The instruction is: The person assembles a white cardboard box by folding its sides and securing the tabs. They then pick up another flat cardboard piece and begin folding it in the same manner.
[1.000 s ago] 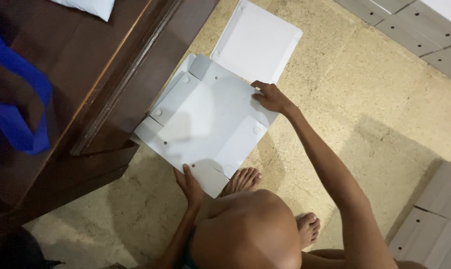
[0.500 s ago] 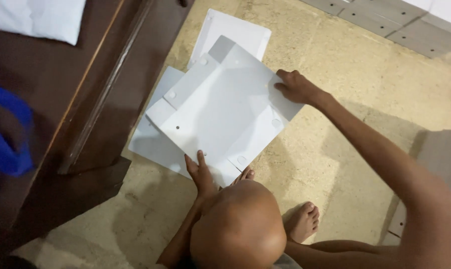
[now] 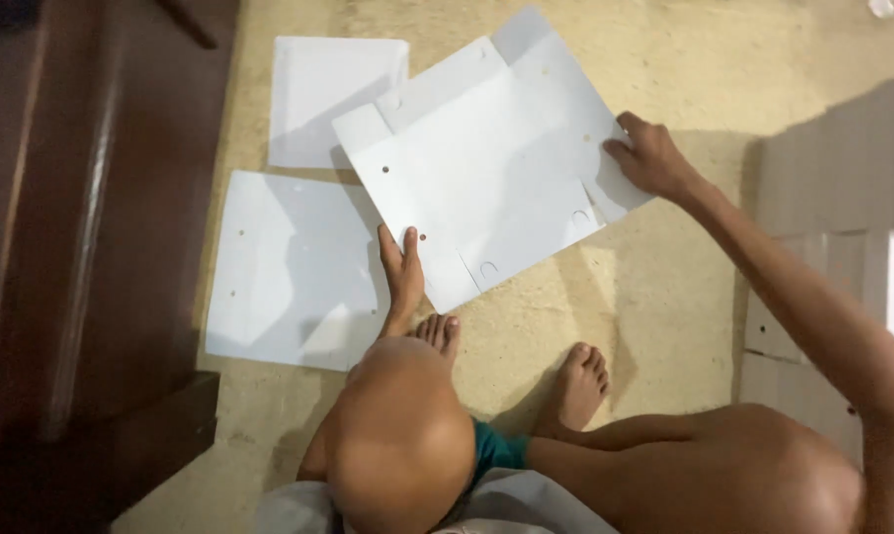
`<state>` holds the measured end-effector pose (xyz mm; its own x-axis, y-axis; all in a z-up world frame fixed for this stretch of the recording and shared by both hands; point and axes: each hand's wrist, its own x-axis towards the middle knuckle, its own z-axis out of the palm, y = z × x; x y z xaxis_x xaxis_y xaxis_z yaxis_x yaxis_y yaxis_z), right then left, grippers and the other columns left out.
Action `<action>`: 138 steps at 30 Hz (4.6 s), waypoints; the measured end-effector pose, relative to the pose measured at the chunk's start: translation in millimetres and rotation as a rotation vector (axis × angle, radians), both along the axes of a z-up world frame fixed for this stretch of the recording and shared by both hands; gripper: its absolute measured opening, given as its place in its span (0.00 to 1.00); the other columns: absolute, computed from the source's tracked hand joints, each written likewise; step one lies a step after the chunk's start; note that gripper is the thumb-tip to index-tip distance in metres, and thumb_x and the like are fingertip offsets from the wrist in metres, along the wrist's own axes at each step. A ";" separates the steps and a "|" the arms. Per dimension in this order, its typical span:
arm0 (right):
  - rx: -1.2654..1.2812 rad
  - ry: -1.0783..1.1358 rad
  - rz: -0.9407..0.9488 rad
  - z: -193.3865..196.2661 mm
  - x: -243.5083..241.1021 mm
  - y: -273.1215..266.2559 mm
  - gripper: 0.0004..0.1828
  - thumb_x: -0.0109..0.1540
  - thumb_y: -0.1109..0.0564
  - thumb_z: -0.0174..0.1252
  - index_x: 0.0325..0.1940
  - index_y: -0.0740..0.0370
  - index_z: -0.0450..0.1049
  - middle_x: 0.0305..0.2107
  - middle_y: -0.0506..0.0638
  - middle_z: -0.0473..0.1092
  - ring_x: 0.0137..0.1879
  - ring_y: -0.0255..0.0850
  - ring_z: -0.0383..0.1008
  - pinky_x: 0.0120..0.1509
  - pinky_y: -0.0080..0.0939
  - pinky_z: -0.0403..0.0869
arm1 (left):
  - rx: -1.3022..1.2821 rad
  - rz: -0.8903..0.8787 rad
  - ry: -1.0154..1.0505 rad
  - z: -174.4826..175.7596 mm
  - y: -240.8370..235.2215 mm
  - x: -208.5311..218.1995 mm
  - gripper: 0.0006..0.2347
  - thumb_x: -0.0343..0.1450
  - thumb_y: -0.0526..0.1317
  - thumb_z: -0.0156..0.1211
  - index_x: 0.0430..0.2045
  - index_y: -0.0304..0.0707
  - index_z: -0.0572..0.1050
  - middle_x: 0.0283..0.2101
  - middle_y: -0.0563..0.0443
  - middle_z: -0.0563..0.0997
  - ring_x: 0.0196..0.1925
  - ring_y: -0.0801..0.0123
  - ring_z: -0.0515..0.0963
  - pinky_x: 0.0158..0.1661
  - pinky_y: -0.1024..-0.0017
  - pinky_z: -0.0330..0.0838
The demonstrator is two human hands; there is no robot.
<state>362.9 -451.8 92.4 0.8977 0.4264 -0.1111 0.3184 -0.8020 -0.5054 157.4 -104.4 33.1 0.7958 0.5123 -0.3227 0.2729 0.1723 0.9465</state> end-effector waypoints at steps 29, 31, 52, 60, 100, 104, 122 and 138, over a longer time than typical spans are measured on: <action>0.526 0.143 -0.725 -132.8 -215.3 -54.8 0.16 0.70 0.60 0.49 0.57 0.78 0.61 0.46 0.77 0.68 0.57 0.72 0.67 0.57 0.73 0.68 | 0.365 -0.556 -0.231 -100.4 -28.0 17.5 0.12 0.75 0.32 0.50 0.53 0.32 0.63 0.40 0.25 0.79 0.35 0.50 0.80 0.30 0.61 0.71; 0.528 0.160 -0.727 -130.3 -214.6 -55.0 0.18 0.70 0.60 0.49 0.57 0.78 0.60 0.47 0.79 0.67 0.58 0.73 0.66 0.57 0.75 0.67 | 0.285 -0.596 -0.194 -95.6 -24.3 17.4 0.13 0.76 0.32 0.46 0.54 0.29 0.62 0.44 0.21 0.77 0.37 0.43 0.80 0.33 0.55 0.74; 0.638 0.365 -0.688 47.8 -172.2 -62.4 0.25 0.65 0.62 0.54 0.65 0.64 0.58 0.35 0.60 0.63 0.38 0.47 0.69 0.36 0.39 0.67 | 0.373 -0.952 0.193 -28.9 -60.0 49.3 0.35 0.67 0.52 0.66 0.64 0.47 0.51 0.67 0.25 0.44 0.72 0.31 0.49 0.66 0.40 0.52; 0.225 0.070 -0.452 200.2 -184.4 -42.9 0.26 0.68 0.62 0.48 0.69 0.67 0.52 0.46 0.68 0.69 0.55 0.59 0.70 0.53 0.55 0.72 | 0.045 -1.162 -0.100 73.1 -107.9 72.5 0.33 0.70 0.58 0.50 0.68 0.54 0.45 0.74 0.42 0.46 0.71 0.47 0.59 0.62 0.44 0.57; 0.449 0.082 -0.607 -86.3 -181.9 13.8 0.35 0.63 0.69 0.53 0.73 0.67 0.50 0.54 0.70 0.57 0.66 0.71 0.58 0.69 0.74 0.56 | 0.149 -0.885 -0.226 -49.1 -58.8 42.9 0.35 0.75 0.55 0.49 0.73 0.44 0.38 0.75 0.39 0.35 0.75 0.42 0.33 0.68 0.43 0.31; 0.485 0.130 -0.502 -80.8 -186.4 26.2 0.40 0.64 0.67 0.53 0.76 0.63 0.43 0.59 0.72 0.53 0.68 0.73 0.54 0.69 0.79 0.54 | 0.314 -0.944 -0.259 -56.1 -65.7 38.5 0.38 0.73 0.57 0.49 0.72 0.36 0.40 0.73 0.28 0.35 0.73 0.31 0.34 0.67 0.39 0.30; 0.475 0.158 -0.305 -115.6 -207.4 27.2 0.32 0.70 0.48 0.31 0.79 0.47 0.38 0.75 0.56 0.35 0.78 0.60 0.34 0.73 0.72 0.42 | 0.625 -0.928 -0.303 -80.7 -75.7 21.6 0.35 0.74 0.63 0.34 0.73 0.43 0.41 0.75 0.38 0.37 0.76 0.43 0.38 0.66 0.39 0.40; 0.274 -0.020 -0.256 -139.4 -214.2 26.8 0.37 0.68 0.34 0.28 0.79 0.47 0.38 0.75 0.52 0.37 0.79 0.49 0.35 0.75 0.69 0.31 | 0.687 -0.901 -0.395 -82.6 -68.3 17.7 0.35 0.72 0.62 0.41 0.72 0.44 0.48 0.74 0.38 0.46 0.75 0.46 0.44 0.68 0.47 0.36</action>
